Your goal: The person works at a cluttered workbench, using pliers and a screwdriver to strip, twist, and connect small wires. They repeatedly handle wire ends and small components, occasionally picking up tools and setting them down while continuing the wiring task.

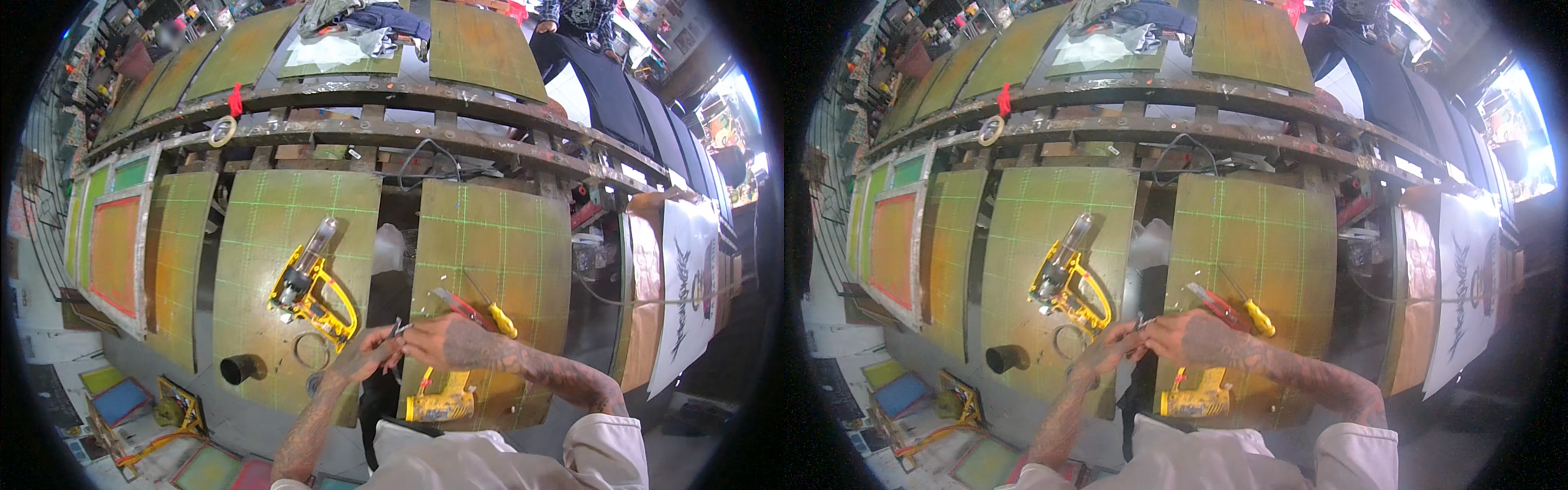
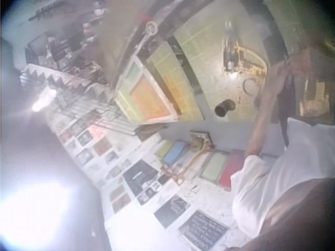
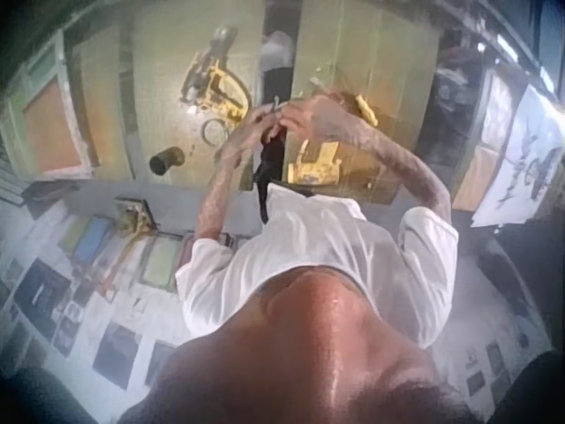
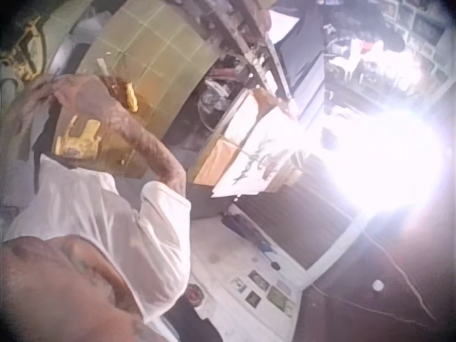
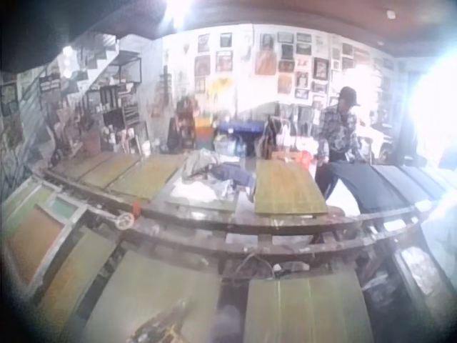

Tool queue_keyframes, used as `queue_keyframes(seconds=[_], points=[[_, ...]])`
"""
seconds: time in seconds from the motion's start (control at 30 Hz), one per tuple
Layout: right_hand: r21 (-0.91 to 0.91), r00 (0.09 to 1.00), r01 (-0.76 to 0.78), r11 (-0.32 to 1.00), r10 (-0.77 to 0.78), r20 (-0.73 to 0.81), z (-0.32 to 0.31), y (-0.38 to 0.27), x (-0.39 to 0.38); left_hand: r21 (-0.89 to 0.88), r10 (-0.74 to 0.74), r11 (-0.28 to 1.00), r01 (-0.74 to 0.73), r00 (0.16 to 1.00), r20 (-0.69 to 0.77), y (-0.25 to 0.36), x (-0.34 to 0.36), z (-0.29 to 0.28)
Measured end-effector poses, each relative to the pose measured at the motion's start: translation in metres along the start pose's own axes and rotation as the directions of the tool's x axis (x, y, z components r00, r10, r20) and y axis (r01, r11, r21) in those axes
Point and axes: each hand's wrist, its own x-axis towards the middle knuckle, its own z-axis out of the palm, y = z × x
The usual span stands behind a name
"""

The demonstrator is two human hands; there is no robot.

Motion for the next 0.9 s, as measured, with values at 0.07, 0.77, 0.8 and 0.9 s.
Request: queue_keyframes(seconds=[0.07,0.77,0.8,0.9], points=[[0.033,0.993,0.099,0.994,-0.101,0.062,-0.005,0.017,0.005,-0.023,0.001,1.0,0.0,1.0,0.03,-0.009,0.002,-0.006],[0.879,0.879,-0.472,-0.069,0.043,0.475,-0.004,0.078,0.035,0.006,0.006,1.0,-0.006,0.997,0.081,-0.007,0.023,-0.042],[0.87,0.873,-0.475,-0.133,0.049,0.484,-0.002,0.079,0.029,0.014,-0.079,0.997,0.078,0.992,0.1,-0.01,0.022,-0.043],[0.858,0.858,-0.498,-0.126,0.07,0.509,-0.005,0.088,0.018,0.039,0.037,0.998,-0.04,0.998,0.06,-0.008,0.031,-0.041]])
